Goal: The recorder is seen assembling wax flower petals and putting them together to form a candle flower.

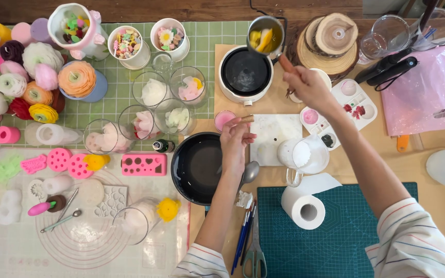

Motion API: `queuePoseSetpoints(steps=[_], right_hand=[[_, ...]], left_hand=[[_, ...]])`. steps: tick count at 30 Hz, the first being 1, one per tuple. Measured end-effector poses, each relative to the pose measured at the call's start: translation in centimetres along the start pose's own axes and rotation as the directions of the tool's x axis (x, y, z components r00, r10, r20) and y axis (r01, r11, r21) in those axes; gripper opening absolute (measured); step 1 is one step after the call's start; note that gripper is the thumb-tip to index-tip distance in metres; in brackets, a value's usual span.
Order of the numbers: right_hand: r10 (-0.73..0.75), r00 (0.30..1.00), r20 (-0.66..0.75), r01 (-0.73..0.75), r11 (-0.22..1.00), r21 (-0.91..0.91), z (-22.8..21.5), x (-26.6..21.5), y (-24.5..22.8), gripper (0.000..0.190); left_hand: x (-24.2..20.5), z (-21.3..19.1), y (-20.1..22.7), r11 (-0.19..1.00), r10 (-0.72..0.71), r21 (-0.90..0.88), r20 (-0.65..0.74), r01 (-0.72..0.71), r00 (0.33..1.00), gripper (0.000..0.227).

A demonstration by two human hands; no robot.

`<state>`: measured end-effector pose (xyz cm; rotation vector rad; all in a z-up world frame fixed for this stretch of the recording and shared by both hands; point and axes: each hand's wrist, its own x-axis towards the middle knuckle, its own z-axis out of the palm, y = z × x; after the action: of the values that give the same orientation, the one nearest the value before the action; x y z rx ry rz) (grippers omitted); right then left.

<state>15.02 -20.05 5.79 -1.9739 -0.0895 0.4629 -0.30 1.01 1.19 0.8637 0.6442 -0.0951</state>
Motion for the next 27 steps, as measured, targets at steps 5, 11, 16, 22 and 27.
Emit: queuePoseSetpoints(steps=[5,11,16,22,27], right_hand=[[-0.029,0.999,0.025,0.029,1.0,-0.011,0.2,-0.2,-0.3,0.033],[-0.038,0.997,0.074,0.043,0.997,-0.061,2.1,0.1,2.3,0.037],[0.029,0.994,0.107,-0.012,0.987,-0.157,2.8,-0.5,1.7,0.039],[0.116,0.98,0.159,-0.084,0.977,-0.195,3.7,-0.3,2.6,0.039],[0.128,0.977,0.173,-0.093,0.976,-0.196,4.2,-0.1,3.5,0.041]], left_hand=[[-0.5,-0.4,0.9,0.999,0.016,-0.028,-0.008,-0.016,1.0,0.032],[-0.7,-1.3,1.9,0.996,0.056,-0.073,-0.015,-0.057,0.998,0.03],[-0.8,-2.1,2.4,0.993,0.078,-0.09,-0.027,-0.081,0.997,0.029],[-0.9,-2.2,2.9,0.988,0.099,-0.112,-0.032,-0.102,0.995,0.027],[-1.1,-2.3,3.1,0.986,0.114,-0.117,-0.046,-0.119,0.992,0.025]])
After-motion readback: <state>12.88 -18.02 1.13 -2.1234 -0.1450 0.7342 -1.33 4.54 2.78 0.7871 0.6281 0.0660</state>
